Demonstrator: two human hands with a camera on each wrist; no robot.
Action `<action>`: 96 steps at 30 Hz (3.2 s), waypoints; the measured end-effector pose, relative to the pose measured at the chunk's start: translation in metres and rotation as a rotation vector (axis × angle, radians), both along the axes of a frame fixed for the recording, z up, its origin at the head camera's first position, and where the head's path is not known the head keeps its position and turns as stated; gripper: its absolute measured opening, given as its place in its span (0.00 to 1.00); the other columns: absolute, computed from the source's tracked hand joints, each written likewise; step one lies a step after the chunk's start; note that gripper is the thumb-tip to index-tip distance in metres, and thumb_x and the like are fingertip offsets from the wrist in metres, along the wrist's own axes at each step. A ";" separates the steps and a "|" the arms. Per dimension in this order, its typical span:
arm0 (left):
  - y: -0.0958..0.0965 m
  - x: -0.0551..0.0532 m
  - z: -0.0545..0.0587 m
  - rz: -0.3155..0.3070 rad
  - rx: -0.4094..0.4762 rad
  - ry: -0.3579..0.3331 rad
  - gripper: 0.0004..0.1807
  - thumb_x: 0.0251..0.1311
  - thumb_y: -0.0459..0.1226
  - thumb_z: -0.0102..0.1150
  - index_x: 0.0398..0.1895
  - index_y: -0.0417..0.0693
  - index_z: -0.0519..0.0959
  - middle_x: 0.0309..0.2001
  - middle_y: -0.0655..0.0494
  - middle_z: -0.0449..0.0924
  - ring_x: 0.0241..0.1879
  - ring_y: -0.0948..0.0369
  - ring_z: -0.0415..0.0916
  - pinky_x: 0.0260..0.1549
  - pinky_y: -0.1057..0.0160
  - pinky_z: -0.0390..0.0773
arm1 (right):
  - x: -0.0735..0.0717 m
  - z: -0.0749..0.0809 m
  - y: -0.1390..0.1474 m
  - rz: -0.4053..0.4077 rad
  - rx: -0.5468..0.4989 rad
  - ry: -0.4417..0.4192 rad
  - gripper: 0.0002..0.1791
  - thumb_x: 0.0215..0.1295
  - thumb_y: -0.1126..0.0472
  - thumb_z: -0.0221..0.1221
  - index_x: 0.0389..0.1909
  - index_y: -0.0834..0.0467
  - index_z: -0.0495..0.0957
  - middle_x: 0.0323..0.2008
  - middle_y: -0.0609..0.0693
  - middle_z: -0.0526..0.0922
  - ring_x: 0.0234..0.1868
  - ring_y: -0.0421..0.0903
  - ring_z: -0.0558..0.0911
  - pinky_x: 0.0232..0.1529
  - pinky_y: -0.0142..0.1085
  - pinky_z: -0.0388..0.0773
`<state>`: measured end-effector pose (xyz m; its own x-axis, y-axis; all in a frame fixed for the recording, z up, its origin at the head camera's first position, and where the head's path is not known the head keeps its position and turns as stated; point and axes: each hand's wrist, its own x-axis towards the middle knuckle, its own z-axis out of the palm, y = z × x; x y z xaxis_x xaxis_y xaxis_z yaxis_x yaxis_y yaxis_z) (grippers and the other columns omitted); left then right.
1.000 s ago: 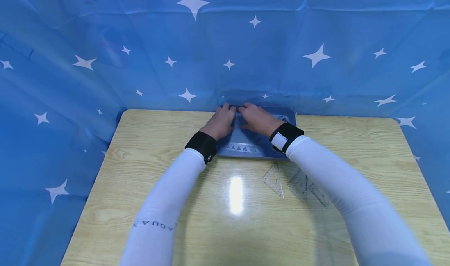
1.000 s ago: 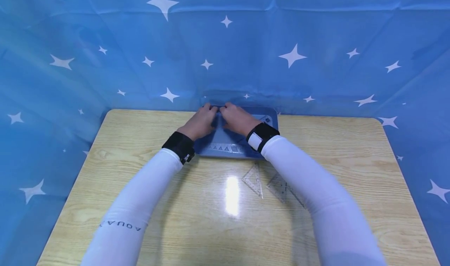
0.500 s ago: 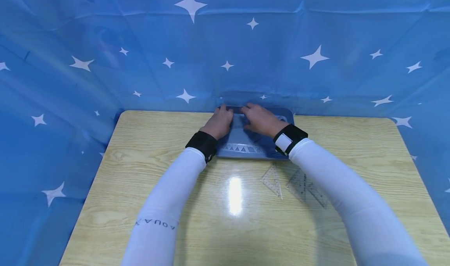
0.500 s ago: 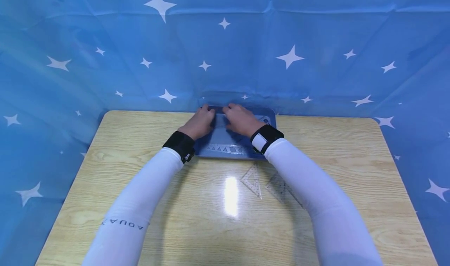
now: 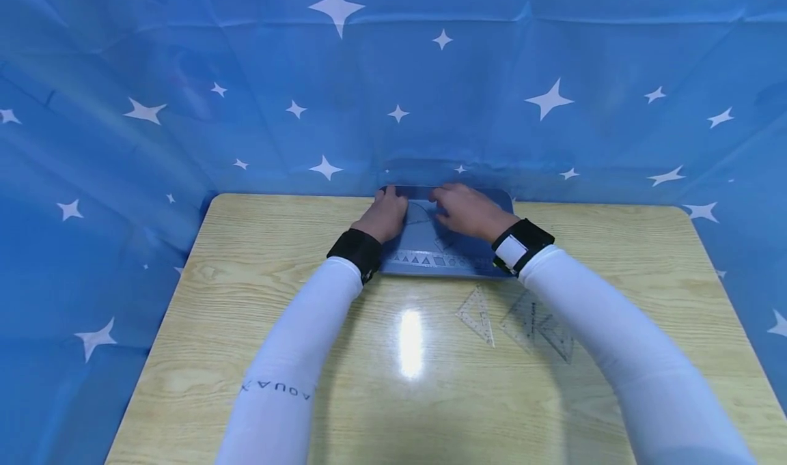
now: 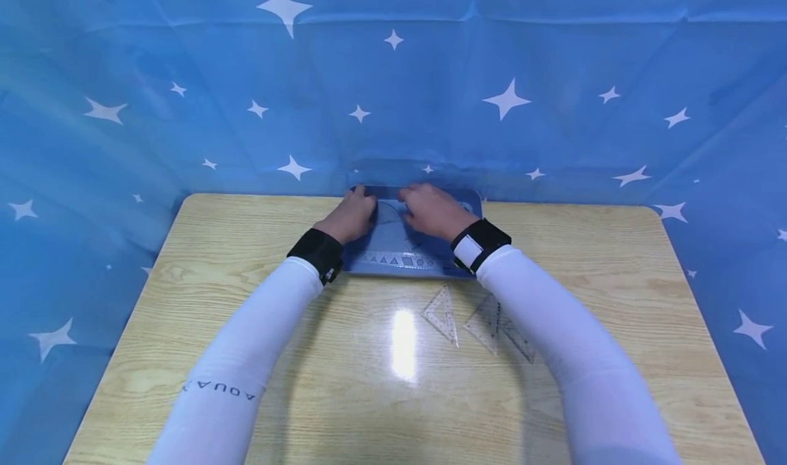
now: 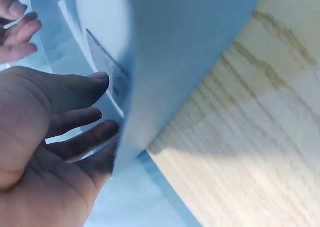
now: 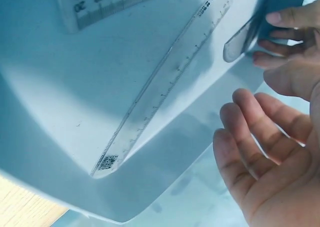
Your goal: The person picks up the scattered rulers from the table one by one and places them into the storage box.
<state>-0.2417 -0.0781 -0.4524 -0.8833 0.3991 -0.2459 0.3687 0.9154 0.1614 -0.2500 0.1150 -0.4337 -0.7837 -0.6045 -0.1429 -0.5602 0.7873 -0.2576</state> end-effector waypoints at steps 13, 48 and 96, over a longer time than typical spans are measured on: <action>-0.006 -0.001 0.003 -0.024 0.029 -0.013 0.17 0.74 0.28 0.46 0.59 0.36 0.78 0.64 0.36 0.71 0.64 0.42 0.69 0.67 0.49 0.71 | 0.012 0.006 0.018 0.025 -0.042 -0.029 0.20 0.74 0.62 0.61 0.63 0.65 0.77 0.59 0.62 0.81 0.54 0.56 0.83 0.53 0.50 0.82; -0.018 0.054 0.041 -0.225 0.211 0.063 0.24 0.75 0.36 0.54 0.70 0.35 0.71 0.59 0.40 0.76 0.62 0.46 0.74 0.62 0.51 0.75 | 0.116 -0.005 0.083 0.346 -0.424 0.408 0.11 0.76 0.64 0.55 0.51 0.60 0.83 0.49 0.52 0.83 0.49 0.48 0.81 0.46 0.40 0.82; 0.002 0.174 0.002 -0.338 0.382 0.206 0.09 0.71 0.35 0.58 0.47 0.41 0.84 0.49 0.51 0.79 0.50 0.55 0.75 0.55 0.60 0.78 | 0.184 -0.054 0.087 0.347 -0.183 0.317 0.22 0.70 0.66 0.51 0.63 0.64 0.79 0.57 0.59 0.79 0.58 0.56 0.79 0.59 0.49 0.80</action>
<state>-0.0676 -0.0765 -0.4504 -0.7049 0.6961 0.1363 0.6911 0.6309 0.3526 -0.0663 0.2017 -0.4873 -0.5193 -0.8302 0.2027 -0.8543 0.4981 -0.1485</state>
